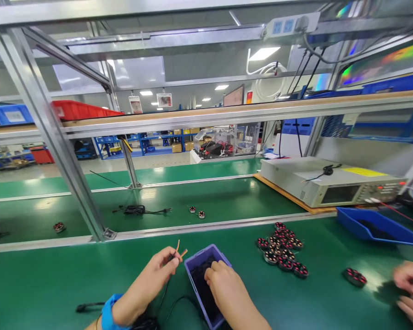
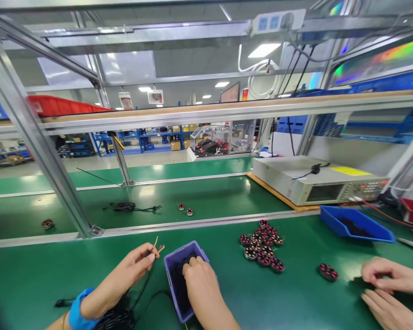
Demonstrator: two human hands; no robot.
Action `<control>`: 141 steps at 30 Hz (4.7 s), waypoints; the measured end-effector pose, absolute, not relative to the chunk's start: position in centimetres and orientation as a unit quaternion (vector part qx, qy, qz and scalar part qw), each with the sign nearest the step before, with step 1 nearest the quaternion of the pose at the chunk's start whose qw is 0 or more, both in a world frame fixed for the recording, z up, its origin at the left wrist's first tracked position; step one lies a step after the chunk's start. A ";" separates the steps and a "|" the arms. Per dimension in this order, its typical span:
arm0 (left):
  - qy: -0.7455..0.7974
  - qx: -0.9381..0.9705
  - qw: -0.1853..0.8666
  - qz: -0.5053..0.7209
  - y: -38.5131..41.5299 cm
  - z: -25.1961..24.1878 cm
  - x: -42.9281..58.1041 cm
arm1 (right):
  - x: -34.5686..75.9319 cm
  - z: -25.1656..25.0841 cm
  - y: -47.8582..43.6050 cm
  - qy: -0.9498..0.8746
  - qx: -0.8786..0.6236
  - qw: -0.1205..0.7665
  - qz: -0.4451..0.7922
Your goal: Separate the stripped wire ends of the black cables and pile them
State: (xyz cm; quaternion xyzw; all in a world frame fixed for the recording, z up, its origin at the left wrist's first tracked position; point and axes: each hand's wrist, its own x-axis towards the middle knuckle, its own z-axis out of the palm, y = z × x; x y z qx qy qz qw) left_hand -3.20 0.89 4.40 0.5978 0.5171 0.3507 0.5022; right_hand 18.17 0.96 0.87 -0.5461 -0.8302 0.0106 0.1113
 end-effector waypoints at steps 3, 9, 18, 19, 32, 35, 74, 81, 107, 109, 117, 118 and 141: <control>0.471 0.567 0.579 0.348 0.4 3.9 -0.7 | 18.2 0.7 0.9 -0.828 -0.548 0.113 0.013; 0.439 0.552 0.618 0.348 1.2 1.1 2.3 | 17.4 -0.3 1.0 -0.834 -0.535 0.134 0.024; 0.445 0.504 0.637 0.377 1.1 1.0 2.4 | 18.9 0.6 0.4 -0.824 -0.514 0.225 0.085; 0.447 0.499 0.637 0.382 1.1 1.0 2.4 | 19.0 0.9 0.4 -0.817 -0.507 0.253 0.107; 0.445 0.486 0.624 0.421 0.8 1.4 2.7 | 20.1 3.1 -0.4 -0.708 -0.449 0.489 0.241; 0.441 0.491 0.617 0.428 0.7 1.4 2.7 | 20.2 3.5 -0.5 -0.710 -0.441 0.498 0.234; 0.454 0.495 0.610 0.421 0.7 1.5 2.4 | 20.0 3.3 -0.5 -0.758 -0.409 0.489 0.138; 0.456 0.496 0.607 0.422 0.7 1.5 2.3 | 19.8 2.9 -0.5 -0.783 -0.395 0.476 0.063; 0.455 0.474 0.626 0.421 0.2 2.6 2.5 | 18.9 0.2 0.5 -0.847 -0.488 0.211 -0.028; 0.452 0.477 0.625 0.421 0.2 2.5 2.5 | 18.3 -0.6 0.7 -0.847 -0.496 0.191 -0.026; 0.450 0.491 0.620 0.413 0.2 2.8 2.4 | 19.4 0.7 0.3 -0.835 -0.503 0.222 0.012; 0.449 0.492 0.621 0.413 0.2 2.9 2.4 | 19.5 1.0 0.3 -0.828 -0.506 0.239 0.029; 0.442 0.491 0.635 0.401 0.3 2.0 2.2 | 19.5 2.4 -0.4 -0.660 -0.485 0.477 0.319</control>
